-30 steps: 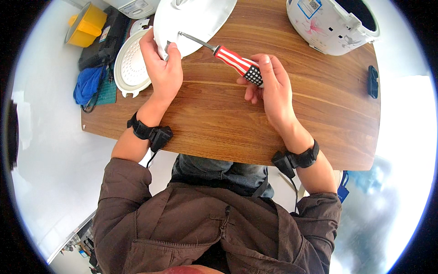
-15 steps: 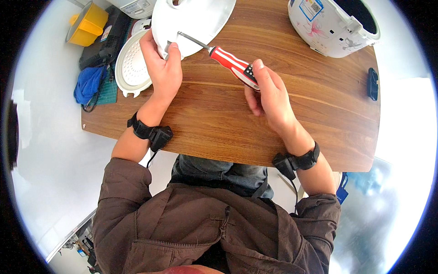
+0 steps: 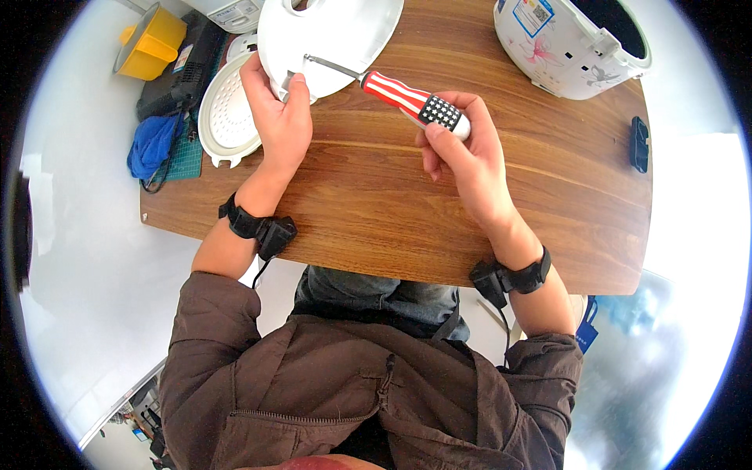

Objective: The person assembles a white plastic lid by inserting screws and tightening them with a screwdriver. They then place the lid onto a white appliance body and continue to secure it by tightening additional screws.

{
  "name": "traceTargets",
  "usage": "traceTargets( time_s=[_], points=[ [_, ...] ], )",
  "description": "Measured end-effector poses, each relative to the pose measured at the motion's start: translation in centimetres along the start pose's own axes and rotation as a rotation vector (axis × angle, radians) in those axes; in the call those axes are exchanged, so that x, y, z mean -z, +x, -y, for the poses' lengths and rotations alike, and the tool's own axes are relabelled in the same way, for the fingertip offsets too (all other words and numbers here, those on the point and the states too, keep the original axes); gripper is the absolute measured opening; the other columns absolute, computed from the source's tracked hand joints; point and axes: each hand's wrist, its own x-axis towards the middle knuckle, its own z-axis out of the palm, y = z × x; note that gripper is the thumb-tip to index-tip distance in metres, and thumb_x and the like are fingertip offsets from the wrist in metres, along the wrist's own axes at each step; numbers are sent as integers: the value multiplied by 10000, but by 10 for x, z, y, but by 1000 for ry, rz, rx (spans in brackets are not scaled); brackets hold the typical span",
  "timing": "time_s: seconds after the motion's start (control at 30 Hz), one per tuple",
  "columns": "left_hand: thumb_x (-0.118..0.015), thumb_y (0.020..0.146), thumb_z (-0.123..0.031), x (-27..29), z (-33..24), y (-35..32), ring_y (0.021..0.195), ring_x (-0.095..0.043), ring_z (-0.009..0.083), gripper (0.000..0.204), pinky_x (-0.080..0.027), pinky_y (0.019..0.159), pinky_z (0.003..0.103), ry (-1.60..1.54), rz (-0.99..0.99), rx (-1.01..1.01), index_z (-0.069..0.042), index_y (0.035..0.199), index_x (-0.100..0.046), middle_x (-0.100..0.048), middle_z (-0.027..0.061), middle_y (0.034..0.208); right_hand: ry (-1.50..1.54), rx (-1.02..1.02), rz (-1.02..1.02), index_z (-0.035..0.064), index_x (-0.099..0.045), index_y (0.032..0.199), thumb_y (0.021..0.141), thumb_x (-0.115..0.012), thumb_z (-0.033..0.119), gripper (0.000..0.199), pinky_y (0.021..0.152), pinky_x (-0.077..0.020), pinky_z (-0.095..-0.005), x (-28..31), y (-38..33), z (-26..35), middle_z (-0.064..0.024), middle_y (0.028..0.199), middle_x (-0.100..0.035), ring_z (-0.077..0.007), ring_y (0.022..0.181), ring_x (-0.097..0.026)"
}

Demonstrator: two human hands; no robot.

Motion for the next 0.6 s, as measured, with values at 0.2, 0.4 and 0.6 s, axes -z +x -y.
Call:
traceTargets(
  time_s=[0.2,0.4,0.6],
  points=[
    [-540,958,18,1,-5,1,1260,-515,266,492,-395,1108,413,-18,-3,46,57,1411,-351,-482,201,1352,-241,-123,105,35,-558,1239,1103,-491,366,364,522,-395,-201,21,4,4,-70,827,-659,-49,610,-519],
    [-539,954,22,0,0,-1,1259,-517,262,489,-396,1108,410,-49,-1,31,55,1407,-359,-484,195,1359,-410,282,-15,38,-548,1269,1097,-506,398,402,527,-370,-197,5,10,-16,-42,798,-620,-40,597,-470],
    [-533,949,30,1,-1,0,1265,-517,265,492,-403,1103,410,-46,12,32,47,1410,-361,-487,196,1357,-161,-312,259,2,-580,1181,1033,-650,347,383,689,-482,-266,28,4,11,-17,864,-608,-108,743,-554]
  ],
)
